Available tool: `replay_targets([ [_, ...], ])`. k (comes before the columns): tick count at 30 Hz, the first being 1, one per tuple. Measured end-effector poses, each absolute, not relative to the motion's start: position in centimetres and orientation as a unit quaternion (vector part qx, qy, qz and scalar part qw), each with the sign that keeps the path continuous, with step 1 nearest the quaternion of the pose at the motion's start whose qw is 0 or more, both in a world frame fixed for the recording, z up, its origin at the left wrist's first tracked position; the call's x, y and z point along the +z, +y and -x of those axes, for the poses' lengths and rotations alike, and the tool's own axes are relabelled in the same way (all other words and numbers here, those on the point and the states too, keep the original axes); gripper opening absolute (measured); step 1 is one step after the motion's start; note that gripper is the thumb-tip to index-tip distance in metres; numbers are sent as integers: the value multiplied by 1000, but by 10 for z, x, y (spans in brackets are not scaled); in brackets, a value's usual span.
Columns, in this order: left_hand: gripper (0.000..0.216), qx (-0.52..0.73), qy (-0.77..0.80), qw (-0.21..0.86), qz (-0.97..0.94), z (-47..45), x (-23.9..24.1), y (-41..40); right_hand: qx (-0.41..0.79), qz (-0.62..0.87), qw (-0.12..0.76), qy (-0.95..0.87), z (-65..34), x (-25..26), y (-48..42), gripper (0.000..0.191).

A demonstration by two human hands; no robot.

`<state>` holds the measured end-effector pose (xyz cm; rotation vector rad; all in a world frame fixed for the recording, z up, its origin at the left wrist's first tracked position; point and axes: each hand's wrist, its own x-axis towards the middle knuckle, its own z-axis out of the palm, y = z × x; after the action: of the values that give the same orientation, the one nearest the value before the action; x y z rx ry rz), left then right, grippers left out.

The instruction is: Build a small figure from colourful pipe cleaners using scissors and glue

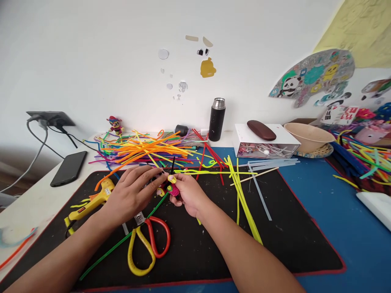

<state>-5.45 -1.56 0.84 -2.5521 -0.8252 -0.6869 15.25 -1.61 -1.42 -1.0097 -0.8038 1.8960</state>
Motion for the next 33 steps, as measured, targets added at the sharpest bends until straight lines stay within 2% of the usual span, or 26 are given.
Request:
replay_targets([
  [4,56,-251,-300,182,902,52,9,-15,764,380,418,-312,-154,-15,-15,48],
  [9,82,-281,-328,148,890,50,11,-14,766,370,421,-315,-154,-15,-14,40],
  [12,91,-333,-364,90,865,54,11,-11,766,365,425,-316,-155,-14,-13,40],
  [14,92,-375,-407,9,833,60,10,-7,765,367,427,-312,-156,-12,-13,40],
  [19,79,-363,-403,-361,758,66,5,-2,770,355,438,-300,-157,-9,-14,39],
  [22,67,-347,-353,-521,695,58,3,-3,765,359,438,-307,-157,-8,-15,39],
  [27,54,-404,-345,-625,572,44,1,-7,758,368,430,-324,-155,-8,-16,39],
  [33,44,-437,-371,-639,513,41,5,-10,762,380,412,-324,-152,-10,-18,40],
])
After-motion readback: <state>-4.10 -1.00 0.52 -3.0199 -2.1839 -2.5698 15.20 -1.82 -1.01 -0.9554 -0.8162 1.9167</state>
